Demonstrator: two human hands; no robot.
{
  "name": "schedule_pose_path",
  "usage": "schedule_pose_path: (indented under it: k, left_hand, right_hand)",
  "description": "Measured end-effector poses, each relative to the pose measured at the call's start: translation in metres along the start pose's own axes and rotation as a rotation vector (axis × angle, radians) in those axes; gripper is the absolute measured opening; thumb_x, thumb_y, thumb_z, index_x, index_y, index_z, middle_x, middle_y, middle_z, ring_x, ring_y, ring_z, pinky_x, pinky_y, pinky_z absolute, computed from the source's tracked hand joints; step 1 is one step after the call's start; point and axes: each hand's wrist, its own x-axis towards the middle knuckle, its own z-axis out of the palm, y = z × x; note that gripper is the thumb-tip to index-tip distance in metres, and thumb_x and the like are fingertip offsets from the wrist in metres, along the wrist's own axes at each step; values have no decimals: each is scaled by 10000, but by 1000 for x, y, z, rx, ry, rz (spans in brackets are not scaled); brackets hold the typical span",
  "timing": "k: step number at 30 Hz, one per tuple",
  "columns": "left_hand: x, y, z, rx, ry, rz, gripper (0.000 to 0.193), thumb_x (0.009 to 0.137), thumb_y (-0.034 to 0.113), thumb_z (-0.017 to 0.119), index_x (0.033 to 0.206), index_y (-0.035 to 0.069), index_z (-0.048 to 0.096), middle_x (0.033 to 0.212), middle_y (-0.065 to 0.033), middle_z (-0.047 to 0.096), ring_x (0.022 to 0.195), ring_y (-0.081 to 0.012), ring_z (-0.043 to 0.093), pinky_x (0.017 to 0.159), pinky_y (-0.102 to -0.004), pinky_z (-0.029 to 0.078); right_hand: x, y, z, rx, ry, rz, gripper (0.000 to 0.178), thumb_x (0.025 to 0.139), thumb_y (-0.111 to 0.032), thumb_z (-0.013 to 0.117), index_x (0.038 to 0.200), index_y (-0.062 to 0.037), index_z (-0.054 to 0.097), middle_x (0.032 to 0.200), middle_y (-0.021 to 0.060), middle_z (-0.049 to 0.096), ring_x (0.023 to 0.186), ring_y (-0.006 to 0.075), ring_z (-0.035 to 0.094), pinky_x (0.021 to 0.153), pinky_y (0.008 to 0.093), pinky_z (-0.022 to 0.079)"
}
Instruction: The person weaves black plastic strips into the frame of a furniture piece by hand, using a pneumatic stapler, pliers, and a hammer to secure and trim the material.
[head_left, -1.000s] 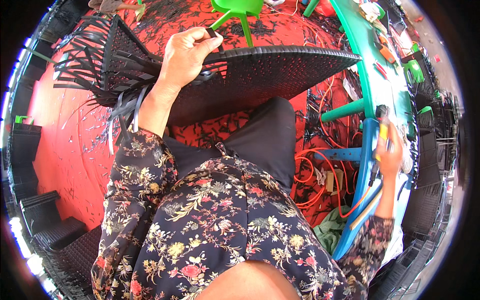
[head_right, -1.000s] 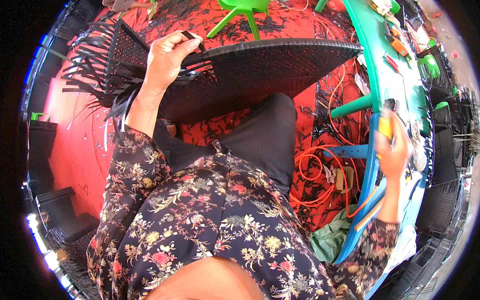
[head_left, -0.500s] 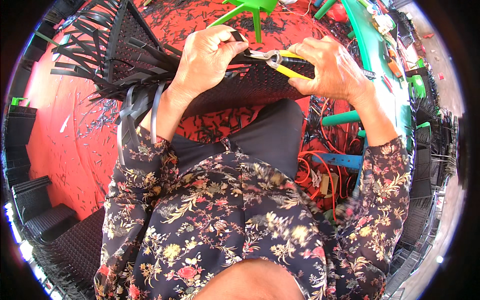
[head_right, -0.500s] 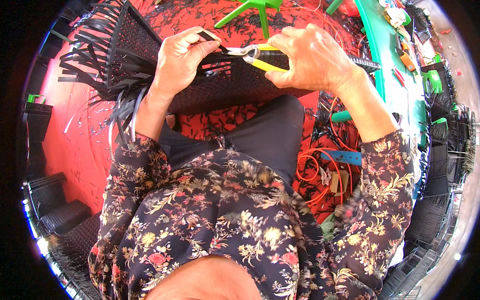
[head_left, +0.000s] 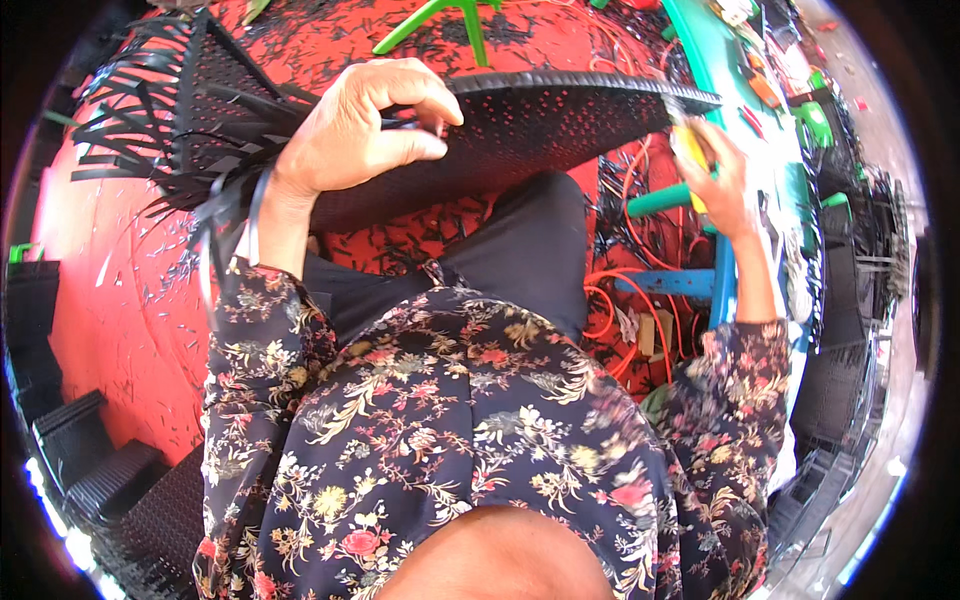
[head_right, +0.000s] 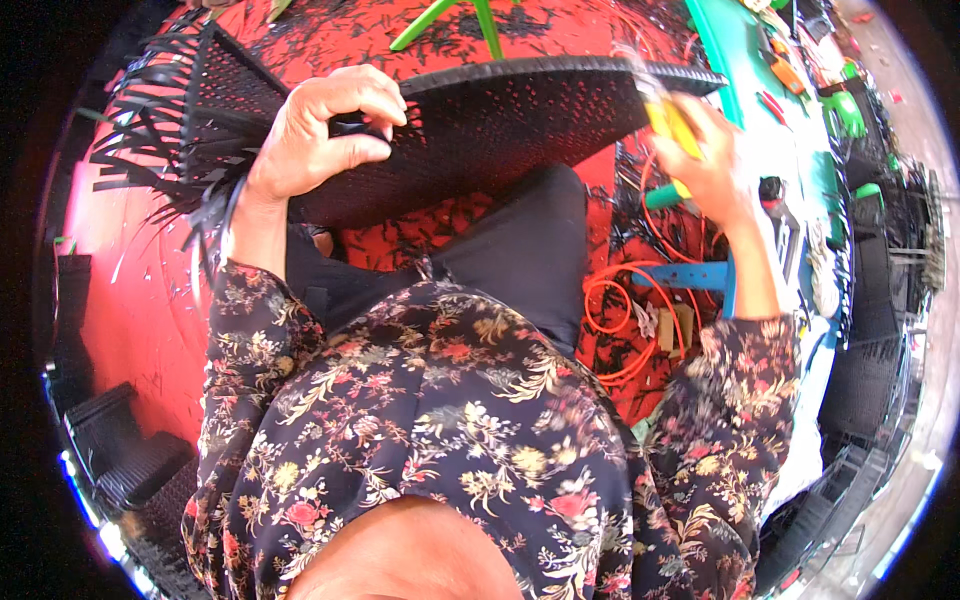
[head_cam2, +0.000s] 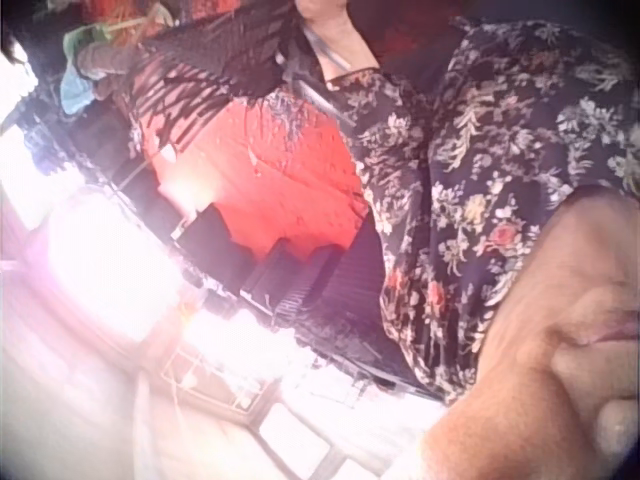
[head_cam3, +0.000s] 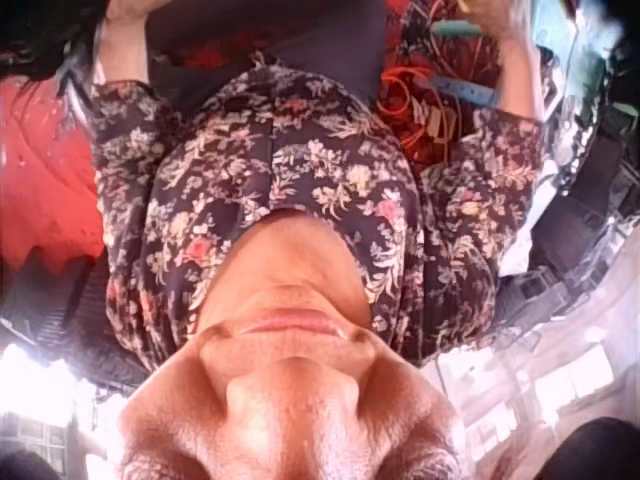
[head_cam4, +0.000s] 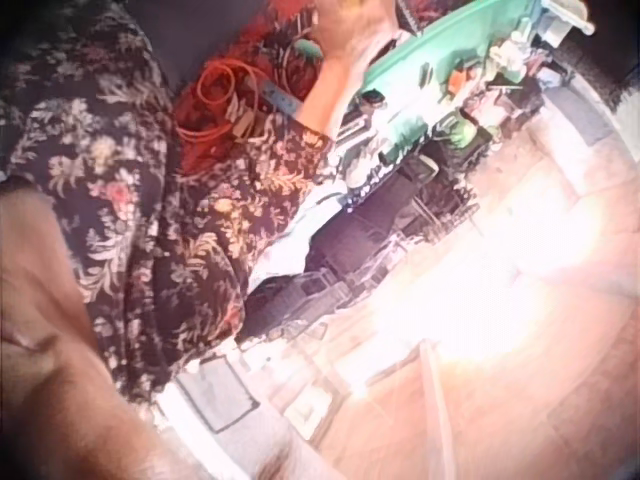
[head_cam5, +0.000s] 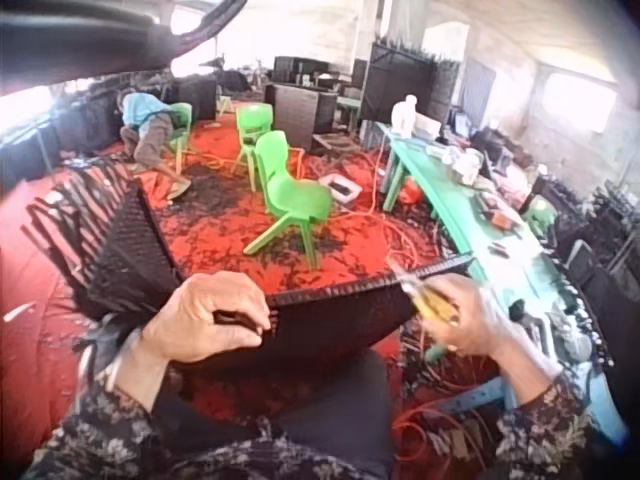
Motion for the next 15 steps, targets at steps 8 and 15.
schedule_pose_path:
  k: [8, 15]
  left_hand:
    - [-3, -9, 6, -173, 274, -168, 337, 819, 80, 647, 1146, 10, 606, 927, -42, 643, 879, -124, 599, 826, -285, 473]
    - [6, -37, 3, 596, 176, -281, 262, 862, 144, 614, 1087, 13, 642, 1004, -136, 686, 961, -207, 655, 860, -312, 474]
  right_hand:
    - [-316, 132, -149, -460, 344, 1221, 503, 913, -379, 527, 1282, -39, 546, 1199, 168, 604, 1079, 258, 583, 961, 328, 421]
    - [-405, 115, -176, -862, 10, 1763, 622, 856, -550, 527, 1295, -108, 536, 1273, 126, 579, 1180, 359, 523, 980, 514, 396]
